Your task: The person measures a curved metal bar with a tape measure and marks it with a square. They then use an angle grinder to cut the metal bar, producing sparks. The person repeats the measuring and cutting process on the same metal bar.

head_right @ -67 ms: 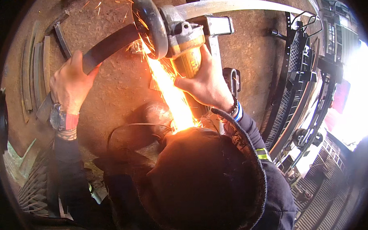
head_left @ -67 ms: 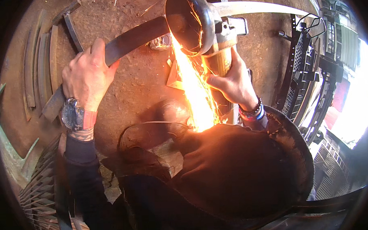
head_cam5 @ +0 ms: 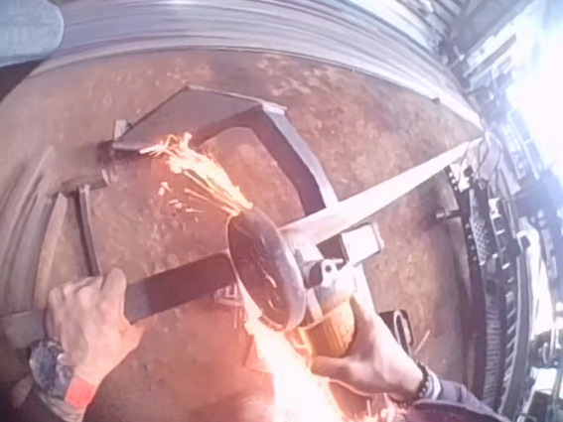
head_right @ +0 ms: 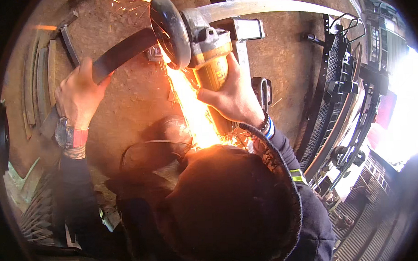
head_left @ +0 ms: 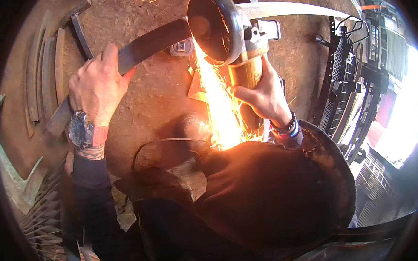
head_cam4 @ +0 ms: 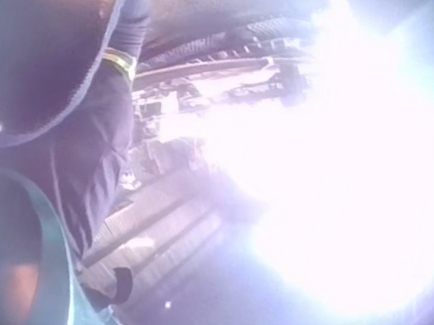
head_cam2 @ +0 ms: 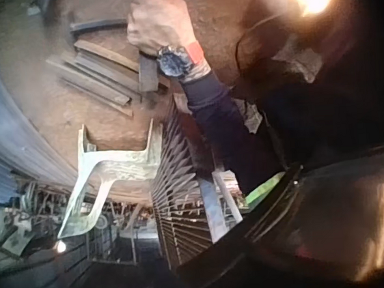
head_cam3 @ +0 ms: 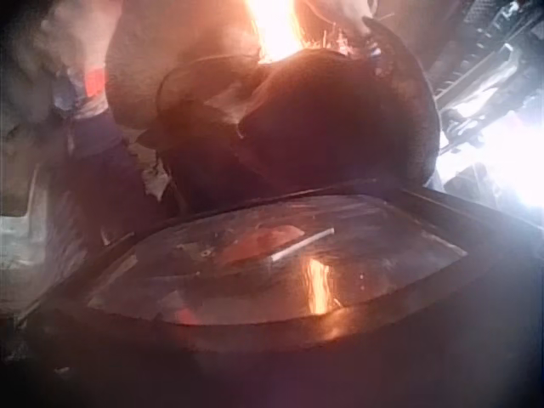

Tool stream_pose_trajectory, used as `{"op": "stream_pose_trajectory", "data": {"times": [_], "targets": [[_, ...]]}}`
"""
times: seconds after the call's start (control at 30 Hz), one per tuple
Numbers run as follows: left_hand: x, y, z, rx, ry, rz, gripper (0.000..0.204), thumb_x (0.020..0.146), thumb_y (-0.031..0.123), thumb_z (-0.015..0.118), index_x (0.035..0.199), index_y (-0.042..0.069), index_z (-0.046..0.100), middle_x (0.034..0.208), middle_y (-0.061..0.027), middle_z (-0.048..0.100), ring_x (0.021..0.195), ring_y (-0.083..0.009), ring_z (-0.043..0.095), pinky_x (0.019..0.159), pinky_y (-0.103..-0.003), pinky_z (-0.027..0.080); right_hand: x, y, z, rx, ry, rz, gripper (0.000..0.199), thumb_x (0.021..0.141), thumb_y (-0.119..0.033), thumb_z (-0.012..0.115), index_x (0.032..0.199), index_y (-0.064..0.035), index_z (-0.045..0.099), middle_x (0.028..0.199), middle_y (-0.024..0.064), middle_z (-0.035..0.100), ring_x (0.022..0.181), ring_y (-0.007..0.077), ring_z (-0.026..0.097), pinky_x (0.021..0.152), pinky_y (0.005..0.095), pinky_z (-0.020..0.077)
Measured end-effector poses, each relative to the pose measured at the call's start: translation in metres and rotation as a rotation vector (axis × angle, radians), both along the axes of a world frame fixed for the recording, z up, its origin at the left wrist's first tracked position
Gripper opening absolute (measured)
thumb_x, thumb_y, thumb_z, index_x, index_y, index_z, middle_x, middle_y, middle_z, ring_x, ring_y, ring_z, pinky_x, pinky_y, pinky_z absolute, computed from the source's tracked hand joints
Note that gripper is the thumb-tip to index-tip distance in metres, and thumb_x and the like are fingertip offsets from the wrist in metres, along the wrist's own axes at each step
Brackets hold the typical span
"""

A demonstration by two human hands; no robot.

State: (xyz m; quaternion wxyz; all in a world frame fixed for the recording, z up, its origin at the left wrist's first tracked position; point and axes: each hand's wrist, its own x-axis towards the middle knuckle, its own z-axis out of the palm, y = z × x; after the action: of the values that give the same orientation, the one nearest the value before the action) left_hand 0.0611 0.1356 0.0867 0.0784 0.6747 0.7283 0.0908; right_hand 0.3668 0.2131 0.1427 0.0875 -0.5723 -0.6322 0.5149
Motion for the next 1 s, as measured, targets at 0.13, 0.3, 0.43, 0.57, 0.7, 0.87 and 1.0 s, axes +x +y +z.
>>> {"op": "stream_pose_trajectory", "data": {"times": [0.13, 0.3, 0.43, 0.57, 0.7, 0.87, 1.0], "targets": [[0.0, 0.0, -0.005, 0.019, 0.006, -0.019, 0.04, 0.076, 0.026, 0.084, 0.095, 0.009, 0.053, 0.082, -0.011, 0.069, 0.08, -0.0355, 0.07, 0.063, -0.048, 0.055, 0.012, -0.012, -0.003, -0.019, 0.019, -0.02, 0.072, 0.069, -0.009, 0.074, 0.135, 0.0015, 0.047, 0.113, 0.014, 0.066, 0.102, 0.0212, 0.065, 0.091, 0.0355, 0.0523], [0.001, 0.0, -0.003, 0.013, 0.031, -0.004, 0.04, 0.076, 0.026, 0.084, 0.095, 0.009, 0.053, 0.083, -0.0117, 0.069, 0.079, -0.036, 0.07, 0.063, -0.048, 0.055, 0.006, -0.011, 0.005, -0.021, -0.039, -0.021, 0.073, 0.067, -0.013, 0.077, 0.133, 0.0019, 0.048, 0.113, 0.015, 0.066, 0.101, 0.0215, 0.065, 0.091, 0.0359, 0.0526], [0.0, 0.001, -0.003, 0.025, -0.009, -0.018, 0.04, 0.075, 0.026, 0.084, 0.094, 0.009, 0.053, 0.083, -0.0123, 0.069, 0.079, -0.0366, 0.07, 0.063, -0.049, 0.055, 0.001, 0.001, 0.002, 0.026, -0.016, 0.014, 0.072, 0.067, -0.012, 0.077, 0.132, 0.0022, 0.049, 0.109, 0.0153, 0.067, 0.1, 0.0215, 0.065, 0.089, 0.036, 0.0534], [0.002, 0.001, -0.004, 0.024, 0.008, 0.001, 0.04, 0.074, 0.025, 0.085, 0.092, 0.009, 0.053, 0.083, -0.0124, 0.069, 0.079, -0.0366, 0.07, 0.063, -0.049, 0.055, -0.002, 0.009, -0.003, 0.073, -0.032, 0.034, 0.07, 0.067, -0.013, 0.078, 0.13, 0.0026, 0.051, 0.105, 0.0152, 0.069, 0.096, 0.0226, 0.067, 0.087, 0.0366, 0.0545], [0.001, 0.003, 0.001, 0.022, 0.009, -0.003, 0.041, 0.073, 0.026, 0.086, 0.092, 0.009, 0.053, 0.083, -0.0122, 0.069, 0.079, -0.0356, 0.07, 0.063, -0.049, 0.055, -0.003, 0.014, -0.003, 0.088, -0.046, 0.032, 0.071, 0.067, -0.015, 0.079, 0.129, 0.0037, 0.052, 0.105, 0.016, 0.07, 0.097, 0.0239, 0.068, 0.088, 0.0373, 0.0547], [0.001, 0.002, -0.003, 0.028, 0.014, -0.017, 0.042, 0.073, 0.027, 0.086, 0.093, 0.009, 0.053, 0.082, -0.0118, 0.069, 0.079, -0.0351, 0.07, 0.063, -0.048, 0.055, 0.004, 0.011, -0.003, 0.07, -0.06, 0.049, 0.071, 0.067, -0.016, 0.077, 0.13, 0.0042, 0.051, 0.109, 0.0173, 0.069, 0.101, 0.0253, 0.067, 0.091, 0.0373, 0.0528], [0.002, 0.002, -0.005, 0.027, 0.044, 0.0, 0.042, 0.074, 0.027, 0.086, 0.093, 0.009, 0.053, 0.08, -0.0113, 0.068, 0.078, -0.0344, 0.07, 0.063, -0.047, 0.055, 0.006, 0.002, 0.004, 0.055, -0.076, 0.039, 0.073, 0.067, -0.015, 0.076, 0.133, 0.004, 0.05, 0.112, 0.0179, 0.067, 0.104, 0.0253, 0.065, 0.094, 0.0363, 0.0512]]}}
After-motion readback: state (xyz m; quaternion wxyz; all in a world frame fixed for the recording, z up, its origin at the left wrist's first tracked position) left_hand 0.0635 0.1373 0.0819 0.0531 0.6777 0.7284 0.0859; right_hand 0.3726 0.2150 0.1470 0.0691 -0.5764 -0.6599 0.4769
